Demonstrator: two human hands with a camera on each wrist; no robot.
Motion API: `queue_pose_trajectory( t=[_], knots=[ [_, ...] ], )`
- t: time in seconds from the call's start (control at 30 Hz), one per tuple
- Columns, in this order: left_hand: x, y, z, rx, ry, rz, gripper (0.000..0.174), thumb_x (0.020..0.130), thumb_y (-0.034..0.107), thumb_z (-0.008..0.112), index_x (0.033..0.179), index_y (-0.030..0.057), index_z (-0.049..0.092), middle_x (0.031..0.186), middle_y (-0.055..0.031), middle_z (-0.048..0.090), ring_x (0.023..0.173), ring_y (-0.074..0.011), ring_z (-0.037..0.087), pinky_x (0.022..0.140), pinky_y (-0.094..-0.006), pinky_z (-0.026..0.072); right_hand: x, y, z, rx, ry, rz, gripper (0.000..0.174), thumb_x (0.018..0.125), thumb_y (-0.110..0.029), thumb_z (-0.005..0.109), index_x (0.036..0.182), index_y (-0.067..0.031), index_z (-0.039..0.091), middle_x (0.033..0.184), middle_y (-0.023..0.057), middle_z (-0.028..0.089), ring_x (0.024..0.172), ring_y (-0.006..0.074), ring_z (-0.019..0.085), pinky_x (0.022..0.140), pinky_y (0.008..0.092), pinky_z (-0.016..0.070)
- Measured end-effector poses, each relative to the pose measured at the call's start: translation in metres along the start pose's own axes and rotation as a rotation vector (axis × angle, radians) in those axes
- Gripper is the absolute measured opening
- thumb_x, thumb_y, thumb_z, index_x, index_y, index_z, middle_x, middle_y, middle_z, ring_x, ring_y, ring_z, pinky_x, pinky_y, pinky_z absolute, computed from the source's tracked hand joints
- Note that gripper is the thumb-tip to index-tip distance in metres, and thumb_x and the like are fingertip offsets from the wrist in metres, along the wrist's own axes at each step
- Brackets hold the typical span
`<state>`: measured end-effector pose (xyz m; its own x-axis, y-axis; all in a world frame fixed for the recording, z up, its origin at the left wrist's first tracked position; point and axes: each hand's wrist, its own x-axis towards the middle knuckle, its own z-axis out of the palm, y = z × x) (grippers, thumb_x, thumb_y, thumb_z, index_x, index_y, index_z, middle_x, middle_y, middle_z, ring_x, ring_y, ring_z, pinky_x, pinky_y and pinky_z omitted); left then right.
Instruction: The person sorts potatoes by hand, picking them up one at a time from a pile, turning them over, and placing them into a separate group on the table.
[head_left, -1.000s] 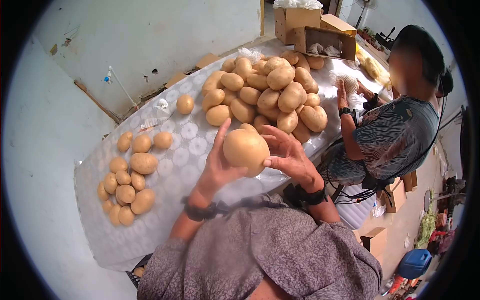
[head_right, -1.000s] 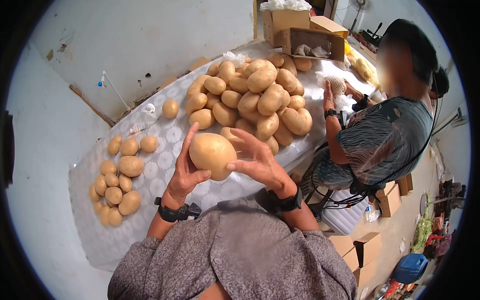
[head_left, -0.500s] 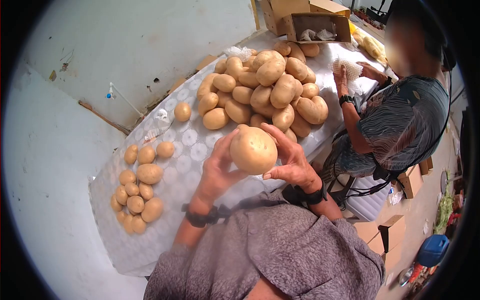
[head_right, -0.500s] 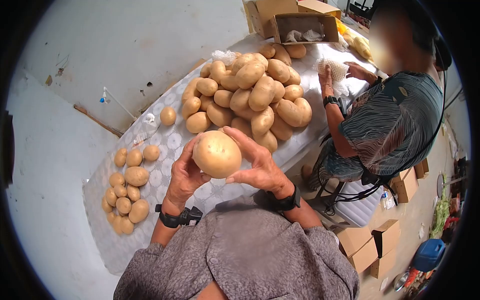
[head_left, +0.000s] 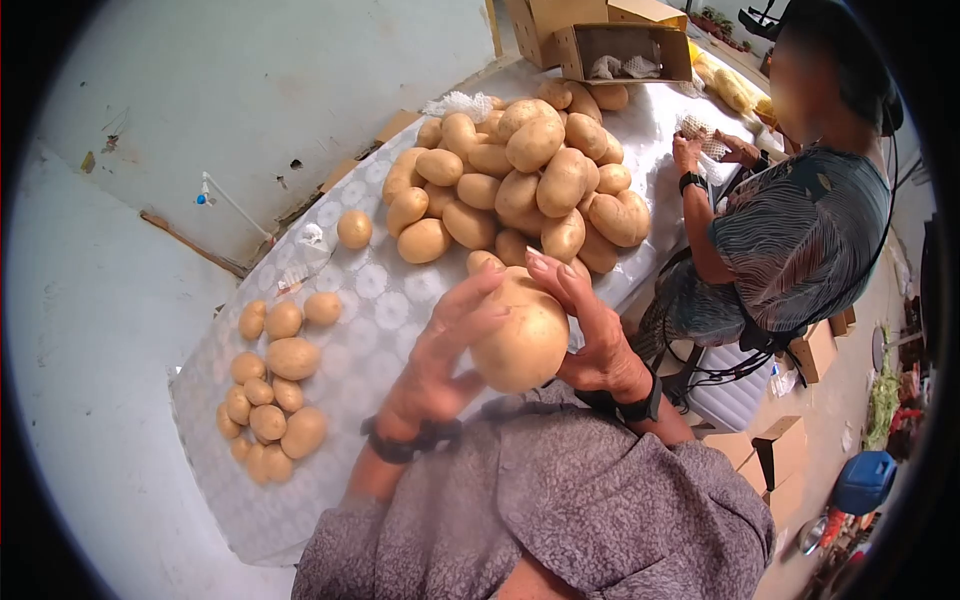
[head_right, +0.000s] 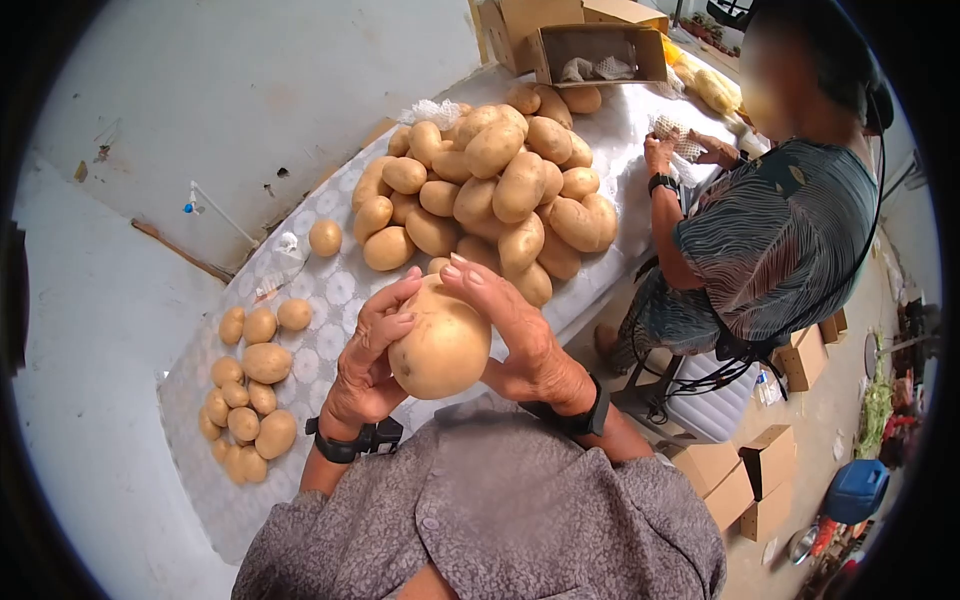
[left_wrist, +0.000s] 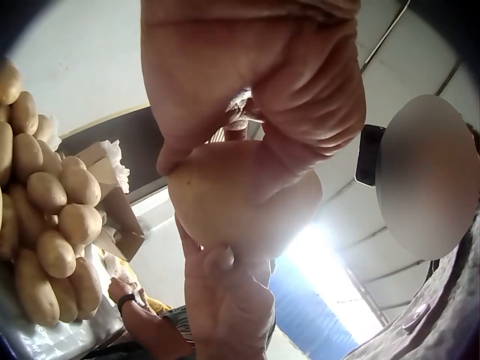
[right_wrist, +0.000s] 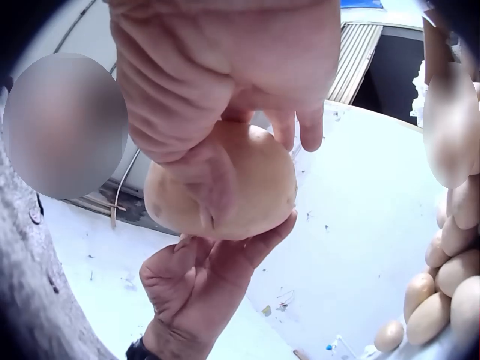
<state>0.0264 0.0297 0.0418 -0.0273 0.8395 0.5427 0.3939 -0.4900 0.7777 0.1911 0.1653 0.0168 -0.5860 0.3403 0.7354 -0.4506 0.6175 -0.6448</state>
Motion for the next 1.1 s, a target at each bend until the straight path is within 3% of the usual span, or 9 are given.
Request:
queue_pose_trajectory(
  t=[0.27,0.47,0.63,0.73,0.87,0.93,0.97,1.03,1.1],
  knots=[
    [-0.002,0.005,0.002,-0.072,-0.009,0.004,0.064,0.068,-0.015,0.067,0.127,0.0076,0.059,0.149,-0.0227,0.038,0.141,-0.0388,0.034,0.115,-0.0451,0.0306,-0.001,-0.007,-0.002,-0.119,-0.024,-0.022,0.089,0.063,0.004,0.079,0.143,-0.0013,0.039,0.141,0.0145,0.052,0.134,0.0392,0.044,0.108,0.0466,0.0407],
    [-0.002,0.004,0.002,-0.113,0.011,-0.109,0.074,0.070,-0.016,0.067,0.138,0.0050,0.048,0.150,-0.0200,0.037,0.139,-0.0335,0.039,0.112,-0.0430,0.0360,-0.001,-0.001,-0.001,-0.091,-0.052,-0.040,0.093,0.061,0.001,0.082,0.144,-0.0010,0.038,0.138,0.0167,0.053,0.132,0.0403,0.046,0.106,0.0472,0.0411],
    [-0.010,-0.007,0.006,-0.509,0.118,-0.370,0.078,0.084,-0.011,0.061,0.151,0.0030,0.026,0.147,-0.0147,0.041,0.135,-0.0255,0.044,0.109,-0.0375,0.0402,-0.004,-0.003,-0.006,0.115,-0.053,0.377,0.111,0.057,-0.019,0.091,0.148,-0.0004,0.030,0.134,0.0229,0.055,0.130,0.0329,0.050,0.109,0.0450,0.0367],
    [-0.012,-0.015,0.009,-0.353,0.111,-0.442,0.069,0.091,-0.001,0.058,0.151,0.0022,0.025,0.144,-0.0152,0.044,0.130,-0.0238,0.048,0.105,-0.0362,0.0423,-0.010,0.004,-0.007,0.179,-0.053,0.602,0.114,0.059,-0.026,0.092,0.149,-0.0005,0.027,0.132,0.0239,0.057,0.126,0.0303,0.053,0.109,0.0424,0.0364],
    [-0.014,-0.023,0.012,-0.329,0.105,-0.557,0.064,0.096,0.010,0.056,0.151,0.0019,0.025,0.143,-0.0164,0.044,0.129,-0.0211,0.047,0.105,-0.0359,0.0414,-0.019,0.020,-0.002,0.229,-0.011,0.729,0.095,0.073,-0.047,0.081,0.144,0.0016,0.039,0.124,0.0208,0.061,0.116,0.0274,0.059,0.100,0.0382,0.0445],
    [-0.016,-0.030,0.016,-0.287,0.168,-0.613,0.063,0.098,0.019,0.056,0.150,0.0017,0.027,0.130,-0.0158,0.054,0.113,-0.0179,0.057,0.091,-0.0319,0.0502,-0.021,0.023,0.000,0.253,-0.003,0.735,0.086,0.080,-0.051,0.074,0.140,0.0025,0.044,0.121,0.0180,0.062,0.112,0.0247,0.060,0.096,0.0371,0.0463],
    [-0.015,-0.028,0.016,-0.288,0.170,-0.617,0.063,0.098,0.019,0.056,0.150,0.0017,0.027,0.130,-0.0158,0.054,0.113,-0.0179,0.057,0.091,-0.0319,0.0502,-0.021,0.024,0.001,0.277,0.006,0.736,0.080,0.086,-0.055,0.066,0.136,0.0033,0.049,0.117,0.0151,0.064,0.109,0.0220,0.060,0.093,0.0360,0.0481],
    [-0.010,-0.020,0.013,-0.290,0.142,-0.768,0.061,0.098,0.025,0.056,0.148,0.0009,0.031,0.111,-0.0120,0.062,0.086,-0.0141,0.063,0.068,-0.0270,0.0546,-0.020,0.022,0.001,0.312,-0.028,0.747,0.072,0.091,-0.054,0.059,0.134,0.0036,0.051,0.115,0.0134,0.064,0.107,0.0201,0.060,0.090,0.0344,0.0485],
    [-0.010,-0.022,0.016,-0.288,0.173,-0.768,0.060,0.098,0.027,0.056,0.147,0.0008,0.033,0.103,-0.0099,0.063,0.077,-0.0124,0.061,0.059,-0.0258,0.0524,-0.019,0.018,0.001,0.349,-0.064,0.760,0.066,0.097,-0.052,0.051,0.133,0.0038,0.053,0.112,0.0117,0.065,0.105,0.0183,0.060,0.088,0.0328,0.0490]
  ],
)
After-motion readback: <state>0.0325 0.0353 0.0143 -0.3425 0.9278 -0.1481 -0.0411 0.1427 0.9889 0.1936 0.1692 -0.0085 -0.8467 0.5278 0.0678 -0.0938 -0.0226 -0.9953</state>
